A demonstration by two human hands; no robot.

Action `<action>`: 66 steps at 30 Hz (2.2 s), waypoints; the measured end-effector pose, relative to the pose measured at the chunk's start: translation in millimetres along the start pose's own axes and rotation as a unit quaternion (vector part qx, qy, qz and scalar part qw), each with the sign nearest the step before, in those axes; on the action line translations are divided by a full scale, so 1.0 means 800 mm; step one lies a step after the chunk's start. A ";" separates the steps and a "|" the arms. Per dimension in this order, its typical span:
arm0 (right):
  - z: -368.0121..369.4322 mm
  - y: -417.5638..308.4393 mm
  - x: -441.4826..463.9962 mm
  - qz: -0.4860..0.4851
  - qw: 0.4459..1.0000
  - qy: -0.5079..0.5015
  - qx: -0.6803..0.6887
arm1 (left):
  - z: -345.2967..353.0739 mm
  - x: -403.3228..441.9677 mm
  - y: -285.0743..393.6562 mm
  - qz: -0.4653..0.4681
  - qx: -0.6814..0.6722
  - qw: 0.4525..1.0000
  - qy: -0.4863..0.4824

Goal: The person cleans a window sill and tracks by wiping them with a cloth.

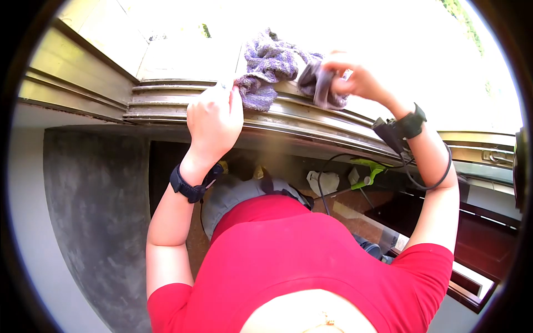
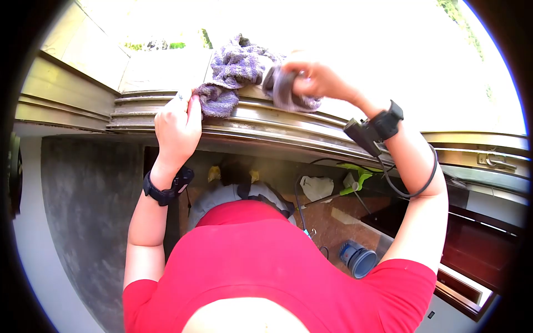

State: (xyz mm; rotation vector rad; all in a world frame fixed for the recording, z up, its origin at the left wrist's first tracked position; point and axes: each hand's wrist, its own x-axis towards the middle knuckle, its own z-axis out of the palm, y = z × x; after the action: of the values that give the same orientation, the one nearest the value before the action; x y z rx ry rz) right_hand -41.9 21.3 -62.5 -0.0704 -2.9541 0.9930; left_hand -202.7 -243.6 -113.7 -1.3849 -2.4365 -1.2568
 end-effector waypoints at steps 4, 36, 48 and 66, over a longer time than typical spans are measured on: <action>-0.057 0.118 0.002 0.134 0.923 0.262 0.247 | -0.001 0.000 0.004 0.002 0.004 1.000 -0.007; 0.041 -0.110 -0.010 -0.134 0.899 -0.129 -0.397 | 0.005 -0.002 -0.004 0.076 0.001 0.996 0.035; 0.026 -0.060 0.002 -0.126 0.940 -0.177 -0.263 | 0.003 -0.002 -0.001 0.075 0.018 0.997 0.026; 0.000 -0.048 -0.078 0.166 0.972 0.094 0.139 | 0.003 0.000 0.005 0.045 -0.018 0.998 0.040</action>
State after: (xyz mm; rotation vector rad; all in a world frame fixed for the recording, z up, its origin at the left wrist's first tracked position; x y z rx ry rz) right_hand 19.0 -12.2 -40.0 -0.6326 -2.6515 1.3430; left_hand -199.2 -241.1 -113.0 -1.4071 -2.2839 -1.3155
